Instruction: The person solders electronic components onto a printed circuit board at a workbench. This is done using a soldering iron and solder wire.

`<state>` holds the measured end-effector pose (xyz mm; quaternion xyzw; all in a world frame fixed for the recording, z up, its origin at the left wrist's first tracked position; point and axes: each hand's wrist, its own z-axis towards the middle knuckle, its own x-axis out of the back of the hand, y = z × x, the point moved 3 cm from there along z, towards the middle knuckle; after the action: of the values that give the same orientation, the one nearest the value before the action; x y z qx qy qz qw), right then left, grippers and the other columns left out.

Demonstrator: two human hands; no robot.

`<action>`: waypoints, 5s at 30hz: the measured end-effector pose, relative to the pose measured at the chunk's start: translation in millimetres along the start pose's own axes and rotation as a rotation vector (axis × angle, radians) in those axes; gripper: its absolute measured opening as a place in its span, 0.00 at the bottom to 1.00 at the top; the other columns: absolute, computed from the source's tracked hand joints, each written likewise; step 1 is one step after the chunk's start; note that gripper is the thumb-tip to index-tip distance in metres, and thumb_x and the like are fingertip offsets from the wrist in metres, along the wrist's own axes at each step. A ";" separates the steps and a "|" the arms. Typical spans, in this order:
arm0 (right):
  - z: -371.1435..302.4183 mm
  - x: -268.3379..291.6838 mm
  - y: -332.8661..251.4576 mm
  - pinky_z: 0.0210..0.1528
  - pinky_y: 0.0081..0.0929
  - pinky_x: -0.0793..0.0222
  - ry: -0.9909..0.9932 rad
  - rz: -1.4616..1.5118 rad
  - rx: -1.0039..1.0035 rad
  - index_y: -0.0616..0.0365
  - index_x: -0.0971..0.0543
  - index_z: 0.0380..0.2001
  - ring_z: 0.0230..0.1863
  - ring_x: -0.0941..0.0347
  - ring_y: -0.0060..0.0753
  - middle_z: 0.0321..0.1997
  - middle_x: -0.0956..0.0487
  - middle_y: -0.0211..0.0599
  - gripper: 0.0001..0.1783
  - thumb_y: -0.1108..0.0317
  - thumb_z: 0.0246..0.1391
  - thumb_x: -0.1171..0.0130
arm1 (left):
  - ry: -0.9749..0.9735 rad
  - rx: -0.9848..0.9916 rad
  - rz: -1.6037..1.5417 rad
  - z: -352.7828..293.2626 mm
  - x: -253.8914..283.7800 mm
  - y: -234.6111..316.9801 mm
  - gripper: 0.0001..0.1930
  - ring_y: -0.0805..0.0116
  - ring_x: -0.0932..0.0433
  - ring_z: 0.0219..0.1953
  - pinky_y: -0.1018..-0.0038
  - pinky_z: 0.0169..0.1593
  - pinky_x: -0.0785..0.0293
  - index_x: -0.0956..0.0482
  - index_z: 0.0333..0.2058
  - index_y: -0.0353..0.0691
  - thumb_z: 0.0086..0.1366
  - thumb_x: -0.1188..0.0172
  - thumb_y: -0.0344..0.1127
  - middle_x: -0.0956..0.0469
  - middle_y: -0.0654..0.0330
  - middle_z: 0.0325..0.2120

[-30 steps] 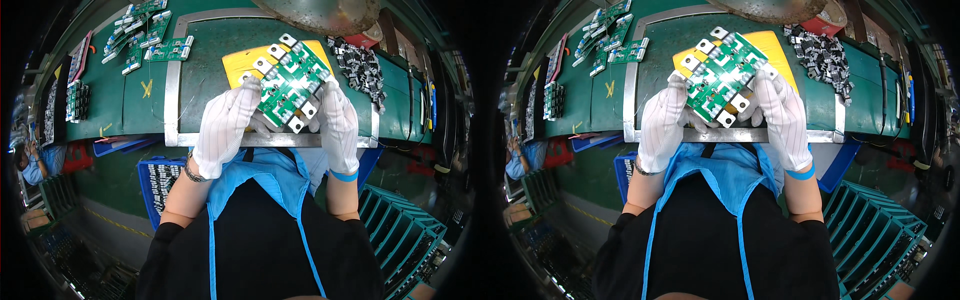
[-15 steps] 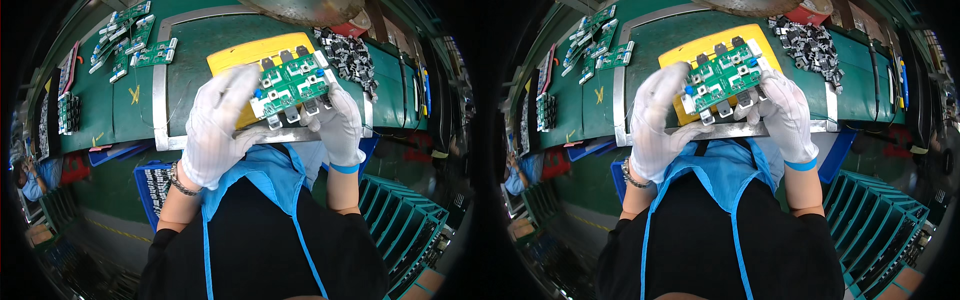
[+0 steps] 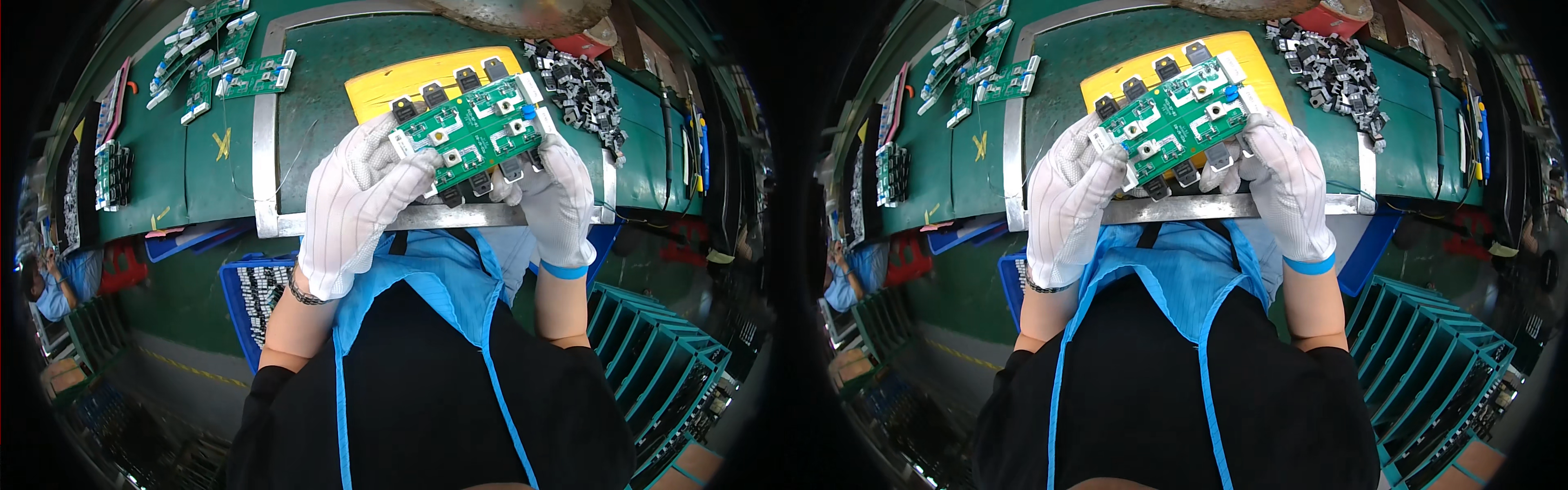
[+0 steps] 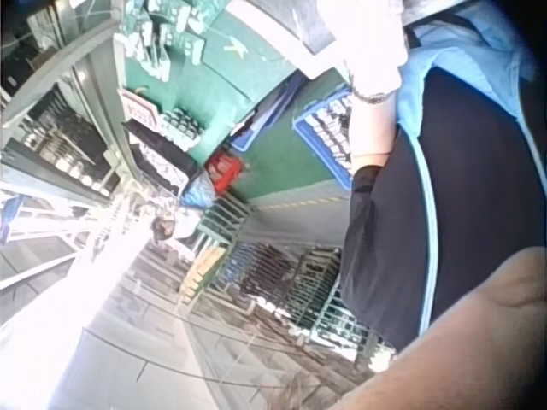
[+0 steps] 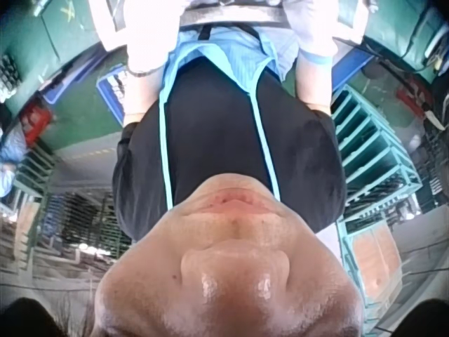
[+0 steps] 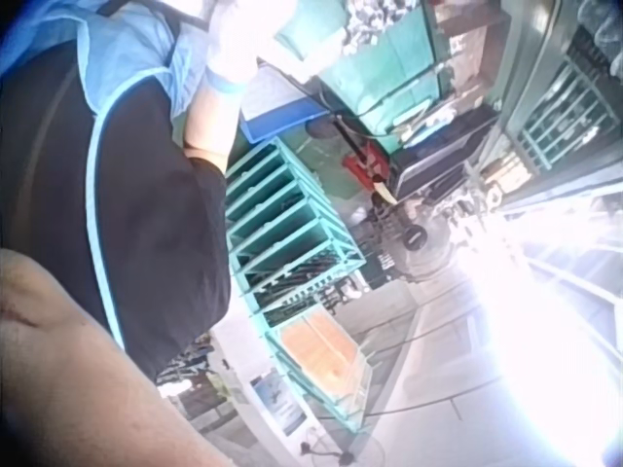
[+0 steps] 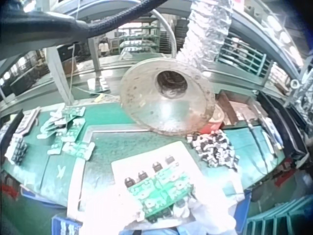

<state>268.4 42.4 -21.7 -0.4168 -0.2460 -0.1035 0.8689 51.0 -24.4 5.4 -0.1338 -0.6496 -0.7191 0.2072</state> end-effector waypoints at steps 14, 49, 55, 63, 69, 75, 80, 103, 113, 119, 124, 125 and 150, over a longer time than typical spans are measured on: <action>12.1 -10.3 -12.7 0.32 0.23 0.30 -0.206 0.600 -0.659 0.68 0.28 0.39 0.19 0.30 0.26 0.21 0.25 0.40 0.28 0.49 0.67 0.62 | 0.146 -0.056 0.066 3.9 1.3 1.6 0.11 0.54 0.25 0.47 0.67 0.48 0.28 0.18 0.42 0.46 0.63 0.41 0.41 0.26 0.51 0.49; 2.7 -24.2 -21.0 0.27 0.24 0.27 -0.555 0.221 -0.168 0.66 0.26 0.45 0.24 0.23 0.29 0.31 0.22 0.39 0.16 0.78 0.50 0.44 | 0.041 -0.183 0.090 10.3 -3.2 -0.7 0.13 0.55 0.27 0.53 0.65 0.54 0.31 0.15 0.37 0.41 0.56 0.35 0.41 0.25 0.52 0.51; 6.8 -21.8 -26.3 0.33 0.29 0.26 -0.563 0.145 0.015 0.66 0.26 0.47 0.30 0.22 0.36 0.34 0.21 0.41 0.21 0.78 0.44 0.42 | 0.069 -0.149 0.067 9.1 -4.9 -1.1 0.14 0.53 0.29 0.54 0.65 0.54 0.31 0.15 0.38 0.42 0.55 0.35 0.42 0.28 0.51 0.53; 1.5 -18.8 -29.0 0.31 0.28 0.25 -0.432 -0.142 0.274 0.65 0.25 0.45 0.30 0.21 0.36 0.34 0.20 0.41 0.19 0.78 0.46 0.42 | 0.055 -0.001 -0.137 9.4 -3.6 -0.6 0.33 0.59 0.22 0.46 0.70 0.48 0.27 0.32 0.54 0.31 0.52 0.30 0.39 0.25 0.50 0.49; 13.8 -19.0 -41.6 0.29 0.24 0.24 -0.264 -0.214 0.509 0.65 0.25 0.44 0.23 0.22 0.25 0.32 0.20 0.40 0.23 0.76 0.39 0.39 | 0.022 0.137 -0.424 5.2 -9.1 -0.9 0.35 0.71 0.19 0.44 0.76 0.45 0.24 0.37 0.56 0.27 0.53 0.29 0.34 0.20 0.53 0.43; 11.4 -20.6 -39.5 0.28 0.23 0.26 -0.323 -0.167 0.431 0.64 0.24 0.43 0.23 0.23 0.25 0.37 0.21 0.39 0.21 0.76 0.40 0.38 | 0.052 0.245 -0.664 3.3 -16.1 -11.9 0.33 0.71 0.19 0.42 0.77 0.45 0.25 0.36 0.55 0.26 0.54 0.32 0.35 0.20 0.54 0.43; 10.8 -25.9 -32.2 0.31 0.18 0.28 -0.516 0.582 -0.652 0.66 0.25 0.40 0.21 0.25 0.25 0.22 0.22 0.35 0.16 0.62 0.58 0.43 | 0.096 0.205 -0.606 2.9 -12.3 -9.9 0.27 0.65 0.20 0.42 0.74 0.47 0.27 0.29 0.51 0.31 0.55 0.34 0.37 0.21 0.54 0.44; -2.5 -32.0 -17.6 0.41 0.26 0.32 -0.216 0.508 -0.465 0.69 0.24 0.43 0.32 0.27 0.27 0.29 0.21 0.38 0.24 0.56 0.68 0.60 | 0.179 0.209 -0.504 -9.8 24.5 -29.4 0.29 0.74 0.21 0.36 0.77 0.41 0.24 0.35 0.55 0.25 0.58 0.36 0.32 0.20 0.56 0.41; -3.9 -30.8 -24.6 0.19 0.15 0.44 -0.197 0.558 -0.553 0.69 0.28 0.46 0.15 0.39 0.19 0.21 0.29 0.36 0.25 0.54 0.68 0.60 | 1.019 0.068 -0.285 -83.4 210.8 -90.0 0.32 0.73 0.23 0.36 0.78 0.40 0.25 0.44 0.60 0.21 0.63 0.41 0.32 0.22 0.55 0.41; -3.7 -31.4 -18.4 0.18 0.14 0.45 -0.209 0.600 -0.553 0.67 0.28 0.47 0.15 0.39 0.17 0.23 0.29 0.35 0.23 0.56 0.68 0.58 | 1.157 0.157 -0.109 -73.1 319.3 -142.0 0.19 0.76 0.24 0.32 0.80 0.37 0.27 0.28 0.49 0.29 0.64 0.41 0.36 0.21 0.61 0.35; 2.5 -31.8 -29.9 0.19 0.16 0.40 -0.190 0.566 -0.582 0.68 0.27 0.44 0.15 0.34 0.21 0.21 0.25 0.38 0.21 0.57 0.66 0.56 | 1.185 0.404 0.336 -69.5 351.7 -160.9 0.25 0.68 0.20 0.36 0.72 0.40 0.25 0.26 0.49 0.29 0.61 0.39 0.44 0.19 0.51 0.38; 4.2 -31.9 -31.7 0.19 0.16 0.39 -0.230 0.578 -0.588 0.67 0.27 0.44 0.15 0.33 0.21 0.22 0.25 0.39 0.21 0.56 0.66 0.56 | 1.239 0.429 0.617 -83.7 369.7 -182.2 0.30 0.61 0.20 0.43 0.69 0.47 0.27 0.27 0.51 0.28 0.60 0.39 0.49 0.20 0.48 0.42; 3.9 -30.5 -33.2 0.19 0.15 0.40 -0.275 0.511 -0.540 0.66 0.26 0.43 0.16 0.32 0.20 0.23 0.24 0.38 0.17 0.62 0.65 0.56 | 0.976 0.374 -0.409 -82.2 388.4 -194.7 0.11 0.73 0.23 0.29 0.82 0.31 0.27 0.22 0.39 0.34 0.63 0.38 0.36 0.22 0.62 0.31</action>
<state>228.2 23.7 -13.0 -0.6881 -0.2122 0.1117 0.6848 -375.7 -140.4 3.7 0.3823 -0.6074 -0.5957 0.3605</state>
